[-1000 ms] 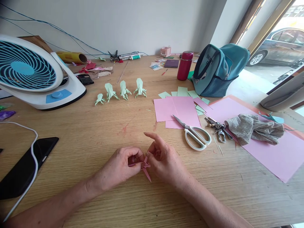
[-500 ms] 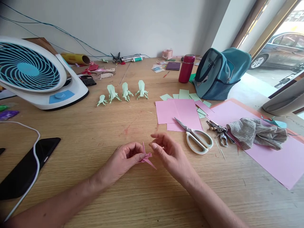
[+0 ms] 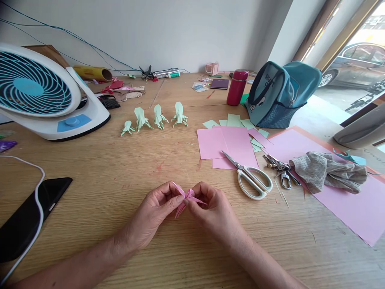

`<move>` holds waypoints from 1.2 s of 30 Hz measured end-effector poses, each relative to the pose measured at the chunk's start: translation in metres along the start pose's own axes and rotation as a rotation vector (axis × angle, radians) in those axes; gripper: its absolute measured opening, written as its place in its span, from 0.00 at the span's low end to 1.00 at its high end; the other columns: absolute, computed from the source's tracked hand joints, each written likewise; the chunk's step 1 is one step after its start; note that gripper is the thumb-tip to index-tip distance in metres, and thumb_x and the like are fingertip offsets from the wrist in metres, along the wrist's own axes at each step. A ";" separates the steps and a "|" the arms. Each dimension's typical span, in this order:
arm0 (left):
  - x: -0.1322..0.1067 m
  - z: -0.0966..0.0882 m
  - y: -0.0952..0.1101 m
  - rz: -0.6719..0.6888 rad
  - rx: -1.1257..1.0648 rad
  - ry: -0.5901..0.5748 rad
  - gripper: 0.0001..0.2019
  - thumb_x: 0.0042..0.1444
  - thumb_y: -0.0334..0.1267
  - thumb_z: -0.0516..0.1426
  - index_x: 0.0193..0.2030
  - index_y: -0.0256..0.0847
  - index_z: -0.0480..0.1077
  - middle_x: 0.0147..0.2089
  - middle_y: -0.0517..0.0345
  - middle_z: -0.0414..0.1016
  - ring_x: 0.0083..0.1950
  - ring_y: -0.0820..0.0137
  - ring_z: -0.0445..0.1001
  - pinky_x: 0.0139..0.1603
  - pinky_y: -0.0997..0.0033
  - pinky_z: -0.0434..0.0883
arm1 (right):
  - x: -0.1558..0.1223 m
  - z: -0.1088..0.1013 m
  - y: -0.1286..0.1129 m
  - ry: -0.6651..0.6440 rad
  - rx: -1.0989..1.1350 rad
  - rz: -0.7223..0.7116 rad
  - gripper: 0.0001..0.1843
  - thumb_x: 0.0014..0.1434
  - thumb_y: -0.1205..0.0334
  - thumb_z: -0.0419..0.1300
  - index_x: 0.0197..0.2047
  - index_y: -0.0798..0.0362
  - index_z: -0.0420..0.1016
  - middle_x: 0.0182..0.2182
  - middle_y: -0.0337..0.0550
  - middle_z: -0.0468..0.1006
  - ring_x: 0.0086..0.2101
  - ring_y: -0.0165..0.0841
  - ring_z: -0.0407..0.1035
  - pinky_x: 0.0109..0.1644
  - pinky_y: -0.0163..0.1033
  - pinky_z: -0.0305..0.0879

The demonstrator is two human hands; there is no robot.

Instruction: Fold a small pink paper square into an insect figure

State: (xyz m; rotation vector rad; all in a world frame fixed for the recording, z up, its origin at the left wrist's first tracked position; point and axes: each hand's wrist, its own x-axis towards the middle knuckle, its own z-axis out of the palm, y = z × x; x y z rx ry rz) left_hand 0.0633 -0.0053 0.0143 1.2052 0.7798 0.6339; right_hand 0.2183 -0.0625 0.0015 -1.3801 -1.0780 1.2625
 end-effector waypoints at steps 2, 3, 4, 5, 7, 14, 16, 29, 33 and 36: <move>0.003 -0.003 0.001 0.035 0.053 -0.023 0.12 0.57 0.43 0.63 0.33 0.37 0.70 0.30 0.60 0.71 0.30 0.75 0.66 0.33 0.75 0.65 | 0.000 0.000 -0.001 0.006 -0.044 -0.006 0.17 0.55 0.48 0.68 0.30 0.52 0.69 0.27 0.39 0.76 0.30 0.33 0.71 0.36 0.38 0.69; 0.004 -0.005 0.001 0.047 0.087 -0.026 0.10 0.57 0.42 0.63 0.33 0.37 0.71 0.31 0.59 0.73 0.31 0.74 0.68 0.34 0.74 0.66 | -0.001 0.000 -0.002 0.006 -0.067 -0.010 0.16 0.56 0.50 0.68 0.30 0.52 0.69 0.27 0.39 0.76 0.29 0.33 0.71 0.37 0.39 0.70; 0.005 -0.006 0.002 0.051 0.118 -0.023 0.10 0.57 0.42 0.63 0.33 0.36 0.72 0.32 0.58 0.74 0.32 0.73 0.70 0.35 0.74 0.67 | -0.002 0.000 -0.003 0.007 -0.090 -0.013 0.15 0.57 0.51 0.67 0.31 0.51 0.69 0.27 0.39 0.75 0.29 0.33 0.70 0.37 0.39 0.70; 0.006 -0.008 0.002 0.051 0.142 -0.020 0.10 0.56 0.41 0.64 0.33 0.36 0.72 0.32 0.58 0.74 0.32 0.72 0.71 0.35 0.73 0.67 | -0.002 0.000 -0.004 0.005 -0.110 -0.015 0.14 0.57 0.52 0.66 0.31 0.51 0.69 0.26 0.39 0.75 0.29 0.33 0.70 0.38 0.40 0.70; 0.008 -0.010 0.002 0.040 0.162 -0.027 0.12 0.55 0.43 0.65 0.31 0.36 0.72 0.30 0.58 0.74 0.32 0.72 0.71 0.35 0.73 0.68 | -0.004 0.001 -0.006 -0.004 -0.131 -0.027 0.12 0.58 0.54 0.65 0.32 0.51 0.70 0.26 0.39 0.76 0.29 0.33 0.71 0.38 0.40 0.70; 0.005 -0.011 0.000 -0.016 0.042 -0.047 0.18 0.52 0.50 0.67 0.28 0.37 0.69 0.26 0.60 0.73 0.31 0.72 0.70 0.35 0.72 0.67 | -0.003 0.000 -0.004 -0.081 -0.053 -0.048 0.12 0.58 0.52 0.67 0.34 0.51 0.72 0.29 0.40 0.79 0.33 0.35 0.74 0.41 0.40 0.71; 0.004 -0.011 0.000 -0.047 -0.024 -0.047 0.19 0.51 0.49 0.68 0.27 0.37 0.68 0.26 0.61 0.72 0.31 0.72 0.70 0.37 0.72 0.66 | -0.002 -0.001 0.000 -0.095 -0.042 -0.058 0.13 0.59 0.52 0.67 0.33 0.51 0.73 0.28 0.39 0.78 0.32 0.35 0.73 0.40 0.39 0.70; 0.011 -0.027 0.004 0.156 0.260 -0.131 0.18 0.62 0.47 0.59 0.26 0.36 0.74 0.25 0.60 0.66 0.29 0.74 0.64 0.32 0.73 0.61 | -0.003 -0.004 -0.002 -0.141 -0.063 -0.039 0.12 0.60 0.55 0.67 0.31 0.52 0.71 0.27 0.39 0.77 0.30 0.32 0.71 0.35 0.35 0.65; 0.012 -0.030 0.001 0.139 0.224 -0.164 0.21 0.65 0.48 0.55 0.27 0.36 0.76 0.26 0.58 0.68 0.30 0.73 0.66 0.31 0.75 0.63 | -0.003 -0.005 -0.001 -0.136 -0.100 -0.057 0.11 0.61 0.58 0.65 0.31 0.53 0.71 0.28 0.38 0.76 0.30 0.31 0.69 0.34 0.34 0.63; 0.012 -0.031 0.000 0.082 0.163 -0.182 0.23 0.66 0.50 0.53 0.27 0.36 0.76 0.27 0.58 0.68 0.28 0.74 0.66 0.29 0.76 0.65 | -0.003 -0.006 0.003 -0.136 -0.105 -0.049 0.09 0.62 0.59 0.64 0.32 0.53 0.71 0.27 0.38 0.76 0.30 0.31 0.68 0.33 0.34 0.62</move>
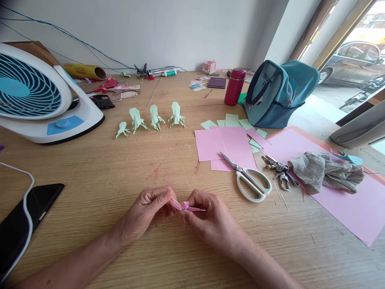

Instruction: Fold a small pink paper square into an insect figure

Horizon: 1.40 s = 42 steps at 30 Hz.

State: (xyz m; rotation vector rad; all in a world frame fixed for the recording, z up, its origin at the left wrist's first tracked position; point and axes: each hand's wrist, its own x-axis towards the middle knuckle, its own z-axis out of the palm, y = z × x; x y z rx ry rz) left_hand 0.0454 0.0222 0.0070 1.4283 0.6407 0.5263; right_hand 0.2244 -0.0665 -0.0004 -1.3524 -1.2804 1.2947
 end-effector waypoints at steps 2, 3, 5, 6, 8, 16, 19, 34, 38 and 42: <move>0.000 0.000 0.001 -0.012 0.008 -0.016 0.24 0.66 0.52 0.52 0.30 0.35 0.77 0.29 0.57 0.69 0.28 0.75 0.67 0.29 0.76 0.66 | 0.000 0.001 0.002 0.015 0.007 0.020 0.09 0.63 0.60 0.62 0.32 0.53 0.70 0.26 0.38 0.75 0.29 0.30 0.67 0.33 0.34 0.61; 0.000 0.000 0.002 -0.011 0.021 -0.022 0.23 0.66 0.52 0.53 0.32 0.35 0.78 0.30 0.56 0.70 0.28 0.75 0.67 0.29 0.76 0.66 | 0.001 0.001 0.002 0.026 0.001 0.028 0.09 0.63 0.61 0.62 0.31 0.53 0.70 0.26 0.38 0.75 0.28 0.30 0.66 0.32 0.34 0.61; -0.001 0.002 0.003 0.002 0.030 -0.019 0.20 0.63 0.52 0.57 0.36 0.35 0.77 0.33 0.56 0.72 0.30 0.74 0.69 0.30 0.76 0.67 | 0.001 0.003 0.002 0.045 -0.026 0.032 0.09 0.62 0.63 0.62 0.29 0.53 0.70 0.25 0.37 0.74 0.27 0.29 0.65 0.31 0.34 0.60; -0.001 0.003 0.003 0.011 0.032 -0.011 0.17 0.61 0.50 0.60 0.37 0.35 0.77 0.34 0.56 0.72 0.31 0.74 0.70 0.31 0.77 0.68 | 0.001 0.005 0.002 0.049 -0.040 0.026 0.10 0.61 0.63 0.62 0.28 0.53 0.70 0.25 0.37 0.73 0.27 0.29 0.64 0.31 0.34 0.59; -0.002 0.005 0.001 0.033 0.057 0.026 0.12 0.56 0.44 0.65 0.36 0.36 0.75 0.35 0.57 0.72 0.33 0.74 0.71 0.32 0.77 0.68 | 0.001 0.007 0.001 0.059 -0.069 0.007 0.10 0.60 0.64 0.62 0.27 0.53 0.70 0.25 0.37 0.72 0.27 0.29 0.64 0.30 0.34 0.58; 0.001 0.007 -0.003 0.115 0.145 0.190 0.09 0.56 0.37 0.64 0.28 0.36 0.73 0.29 0.60 0.72 0.30 0.76 0.70 0.32 0.78 0.67 | 0.005 0.004 0.005 0.029 0.058 -0.040 0.04 0.60 0.63 0.64 0.34 0.53 0.75 0.29 0.39 0.75 0.31 0.30 0.67 0.36 0.35 0.62; 0.003 0.005 -0.003 0.023 0.040 0.176 0.10 0.55 0.39 0.65 0.30 0.36 0.72 0.28 0.61 0.73 0.30 0.75 0.72 0.32 0.78 0.69 | 0.007 0.001 0.006 0.024 0.167 -0.026 0.09 0.62 0.57 0.64 0.35 0.54 0.75 0.29 0.40 0.77 0.31 0.30 0.68 0.36 0.36 0.63; 0.000 0.011 0.001 0.005 -0.003 0.112 0.08 0.53 0.35 0.65 0.27 0.34 0.73 0.28 0.59 0.75 0.29 0.70 0.79 0.34 0.73 0.75 | 0.002 0.008 0.007 0.109 -0.113 -0.016 0.11 0.63 0.56 0.62 0.31 0.52 0.74 0.27 0.40 0.78 0.30 0.32 0.70 0.34 0.36 0.64; -0.001 0.010 0.004 0.055 0.112 0.163 0.08 0.53 0.34 0.64 0.26 0.34 0.73 0.27 0.59 0.75 0.28 0.72 0.77 0.31 0.76 0.72 | 0.002 0.007 -0.002 0.057 -0.035 -0.028 0.08 0.63 0.58 0.61 0.34 0.52 0.73 0.29 0.40 0.78 0.32 0.33 0.71 0.36 0.36 0.65; 0.001 0.009 0.001 0.078 0.200 0.191 0.09 0.51 0.35 0.65 0.24 0.35 0.74 0.27 0.59 0.73 0.27 0.76 0.74 0.27 0.81 0.69 | 0.002 0.004 -0.008 0.098 -0.057 -0.076 0.11 0.64 0.55 0.61 0.34 0.53 0.72 0.29 0.40 0.75 0.32 0.32 0.69 0.36 0.36 0.64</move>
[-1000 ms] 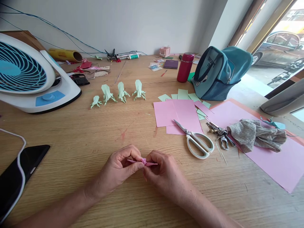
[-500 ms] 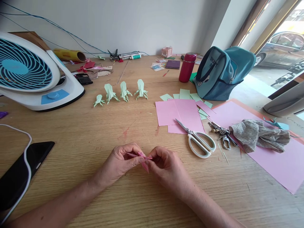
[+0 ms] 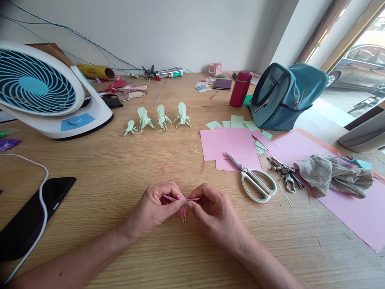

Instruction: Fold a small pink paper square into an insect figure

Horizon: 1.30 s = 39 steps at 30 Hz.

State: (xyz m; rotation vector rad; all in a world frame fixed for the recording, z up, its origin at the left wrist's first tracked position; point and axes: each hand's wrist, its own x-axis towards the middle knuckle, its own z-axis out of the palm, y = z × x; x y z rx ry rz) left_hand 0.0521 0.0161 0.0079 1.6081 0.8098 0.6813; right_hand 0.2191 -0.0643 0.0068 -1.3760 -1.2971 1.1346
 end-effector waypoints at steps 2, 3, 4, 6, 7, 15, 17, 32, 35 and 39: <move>0.000 0.001 -0.002 0.013 0.005 -0.012 0.09 0.51 0.34 0.65 0.24 0.35 0.73 0.27 0.60 0.72 0.26 0.77 0.73 0.26 0.81 0.68 | -0.001 -0.001 -0.001 0.019 -0.049 -0.033 0.12 0.64 0.55 0.60 0.32 0.53 0.71 0.28 0.39 0.73 0.30 0.30 0.67 0.34 0.35 0.63; 0.000 0.001 -0.002 0.008 0.006 -0.024 0.09 0.51 0.34 0.65 0.24 0.35 0.73 0.27 0.60 0.72 0.26 0.77 0.73 0.26 0.81 0.68 | -0.001 -0.002 -0.001 0.021 -0.073 -0.045 0.13 0.65 0.55 0.59 0.31 0.53 0.71 0.27 0.38 0.72 0.29 0.30 0.66 0.33 0.35 0.62; -0.001 0.001 -0.002 0.005 0.010 -0.037 0.09 0.52 0.34 0.65 0.24 0.35 0.73 0.27 0.60 0.72 0.27 0.77 0.72 0.27 0.82 0.68 | -0.002 -0.002 -0.001 0.021 -0.091 -0.055 0.13 0.65 0.56 0.59 0.31 0.53 0.70 0.27 0.38 0.71 0.28 0.29 0.65 0.32 0.34 0.61; -0.002 0.001 -0.001 -0.001 0.022 -0.065 0.10 0.52 0.35 0.65 0.23 0.35 0.73 0.27 0.60 0.72 0.27 0.77 0.72 0.27 0.82 0.68 | -0.002 -0.003 -0.002 0.013 -0.110 -0.071 0.13 0.65 0.58 0.59 0.29 0.53 0.69 0.26 0.37 0.70 0.27 0.29 0.63 0.32 0.34 0.60; -0.003 0.001 0.000 0.001 0.027 -0.078 0.10 0.52 0.35 0.65 0.23 0.35 0.73 0.27 0.60 0.72 0.27 0.77 0.71 0.27 0.82 0.68 | -0.002 -0.003 -0.002 0.009 -0.109 -0.078 0.13 0.65 0.58 0.59 0.29 0.53 0.68 0.26 0.37 0.69 0.27 0.29 0.63 0.31 0.34 0.59; -0.003 0.000 0.001 0.002 0.017 -0.106 0.09 0.52 0.33 0.63 0.22 0.36 0.70 0.26 0.61 0.69 0.26 0.78 0.70 0.26 0.81 0.67 | 0.000 -0.005 -0.001 -0.015 -0.072 -0.077 0.13 0.63 0.59 0.61 0.28 0.53 0.69 0.26 0.37 0.68 0.27 0.28 0.61 0.31 0.34 0.58; -0.002 0.000 0.001 -0.006 0.026 -0.098 0.10 0.51 0.33 0.63 0.22 0.36 0.70 0.26 0.62 0.68 0.26 0.78 0.69 0.26 0.81 0.66 | -0.001 -0.005 0.000 -0.010 -0.071 -0.072 0.09 0.63 0.63 0.61 0.30 0.53 0.71 0.28 0.37 0.69 0.28 0.28 0.62 0.32 0.34 0.59; -0.001 -0.001 -0.003 -0.009 0.085 -0.124 0.10 0.51 0.34 0.64 0.22 0.35 0.72 0.26 0.60 0.68 0.27 0.77 0.66 0.28 0.79 0.63 | 0.000 -0.017 -0.002 -0.081 -0.270 -0.057 0.10 0.62 0.63 0.61 0.28 0.53 0.71 0.26 0.37 0.70 0.27 0.29 0.62 0.30 0.34 0.57; -0.001 -0.001 -0.002 0.002 0.072 -0.128 0.09 0.50 0.34 0.64 0.22 0.36 0.72 0.26 0.60 0.68 0.27 0.77 0.66 0.27 0.79 0.62 | 0.002 -0.020 0.002 -0.090 -0.201 -0.008 0.14 0.61 0.55 0.65 0.28 0.54 0.73 0.22 0.35 0.68 0.25 0.27 0.58 0.27 0.34 0.53; -0.001 -0.002 -0.003 0.030 0.054 -0.150 0.09 0.51 0.36 0.64 0.23 0.36 0.73 0.27 0.59 0.69 0.28 0.76 0.67 0.28 0.78 0.63 | 0.005 -0.023 0.011 -0.112 -0.039 0.048 0.20 0.54 0.47 0.69 0.26 0.55 0.73 0.20 0.33 0.65 0.23 0.26 0.54 0.26 0.34 0.49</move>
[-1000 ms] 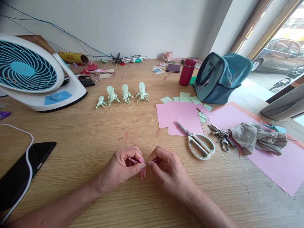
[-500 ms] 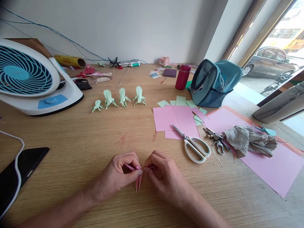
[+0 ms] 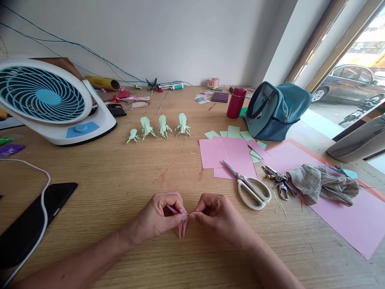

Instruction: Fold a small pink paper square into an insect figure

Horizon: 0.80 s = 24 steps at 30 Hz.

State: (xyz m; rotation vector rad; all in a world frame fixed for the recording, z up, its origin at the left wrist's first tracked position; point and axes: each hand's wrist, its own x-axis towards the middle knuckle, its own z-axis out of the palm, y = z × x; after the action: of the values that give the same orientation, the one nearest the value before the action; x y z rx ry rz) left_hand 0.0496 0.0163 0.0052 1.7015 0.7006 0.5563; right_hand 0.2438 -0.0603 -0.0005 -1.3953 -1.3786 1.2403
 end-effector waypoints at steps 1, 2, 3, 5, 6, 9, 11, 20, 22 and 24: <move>0.000 0.000 -0.001 0.008 -0.001 -0.006 0.10 0.52 0.36 0.65 0.24 0.35 0.73 0.27 0.59 0.70 0.28 0.76 0.67 0.28 0.78 0.64 | 0.001 0.000 0.002 -0.006 0.043 0.012 0.21 0.53 0.47 0.71 0.25 0.55 0.73 0.20 0.33 0.64 0.23 0.25 0.53 0.26 0.34 0.48; -0.001 0.000 -0.001 0.016 -0.001 -0.009 0.10 0.52 0.37 0.65 0.24 0.35 0.73 0.28 0.58 0.70 0.28 0.76 0.68 0.28 0.78 0.64 | 0.001 0.000 0.003 -0.011 0.085 0.026 0.22 0.51 0.46 0.72 0.24 0.55 0.72 0.19 0.32 0.64 0.23 0.25 0.52 0.25 0.34 0.47; -0.001 0.000 -0.002 0.022 0.000 -0.008 0.10 0.52 0.37 0.65 0.24 0.35 0.73 0.28 0.58 0.71 0.29 0.76 0.68 0.28 0.78 0.64 | 0.002 0.000 0.003 -0.014 0.124 0.042 0.22 0.49 0.46 0.73 0.23 0.55 0.71 0.19 0.32 0.63 0.22 0.25 0.52 0.25 0.34 0.46; -0.003 0.000 -0.004 0.012 -0.032 -0.012 0.10 0.52 0.37 0.65 0.24 0.35 0.72 0.28 0.58 0.71 0.29 0.75 0.69 0.29 0.77 0.65 | 0.003 -0.001 0.001 -0.022 0.180 0.071 0.24 0.45 0.46 0.75 0.21 0.55 0.70 0.18 0.31 0.63 0.22 0.24 0.50 0.25 0.34 0.44; -0.003 0.000 -0.004 -0.005 -0.076 -0.027 0.11 0.52 0.38 0.65 0.25 0.35 0.72 0.29 0.58 0.71 0.28 0.75 0.71 0.29 0.77 0.66 | 0.003 -0.002 0.000 -0.028 0.194 0.082 0.24 0.44 0.47 0.75 0.21 0.55 0.69 0.18 0.32 0.63 0.22 0.24 0.50 0.24 0.35 0.43; -0.002 -0.002 -0.006 -0.050 -0.201 -0.065 0.12 0.53 0.40 0.65 0.26 0.36 0.69 0.29 0.59 0.72 0.28 0.74 0.73 0.29 0.75 0.68 | 0.003 -0.009 -0.005 -0.027 0.235 0.083 0.25 0.42 0.47 0.76 0.19 0.54 0.69 0.18 0.32 0.63 0.22 0.25 0.51 0.25 0.35 0.45; 0.001 -0.004 -0.007 -0.055 -0.206 -0.019 0.14 0.52 0.41 0.66 0.25 0.36 0.69 0.28 0.60 0.72 0.27 0.74 0.73 0.29 0.76 0.68 | 0.003 -0.013 -0.008 0.029 0.283 0.044 0.24 0.45 0.46 0.74 0.19 0.53 0.69 0.18 0.33 0.64 0.22 0.26 0.53 0.26 0.35 0.49; 0.004 -0.004 -0.001 -0.156 -0.339 0.116 0.18 0.45 0.48 0.71 0.25 0.35 0.73 0.27 0.59 0.77 0.30 0.74 0.72 0.33 0.75 0.67 | 0.006 0.014 -0.005 -0.040 0.311 -0.037 0.21 0.55 0.42 0.68 0.38 0.52 0.74 0.30 0.41 0.76 0.32 0.32 0.68 0.36 0.38 0.65; 0.002 -0.002 0.000 -0.161 -0.340 0.109 0.18 0.45 0.49 0.71 0.25 0.35 0.74 0.27 0.59 0.77 0.30 0.74 0.72 0.33 0.76 0.67 | 0.004 0.020 -0.003 -0.083 0.262 -0.018 0.19 0.58 0.44 0.66 0.37 0.53 0.74 0.29 0.39 0.75 0.30 0.30 0.66 0.34 0.36 0.63; 0.001 -0.001 0.000 -0.167 -0.344 0.105 0.19 0.44 0.49 0.71 0.25 0.35 0.74 0.27 0.59 0.77 0.29 0.74 0.72 0.33 0.76 0.67 | 0.003 0.021 -0.001 -0.092 0.191 -0.003 0.17 0.60 0.47 0.65 0.33 0.53 0.74 0.28 0.39 0.74 0.29 0.29 0.64 0.32 0.35 0.60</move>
State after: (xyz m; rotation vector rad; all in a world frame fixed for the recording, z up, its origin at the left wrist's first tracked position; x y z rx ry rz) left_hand 0.0500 0.0178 0.0051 1.2897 0.7658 0.6128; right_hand 0.2226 -0.0593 -0.0044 -1.2172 -1.2857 1.4098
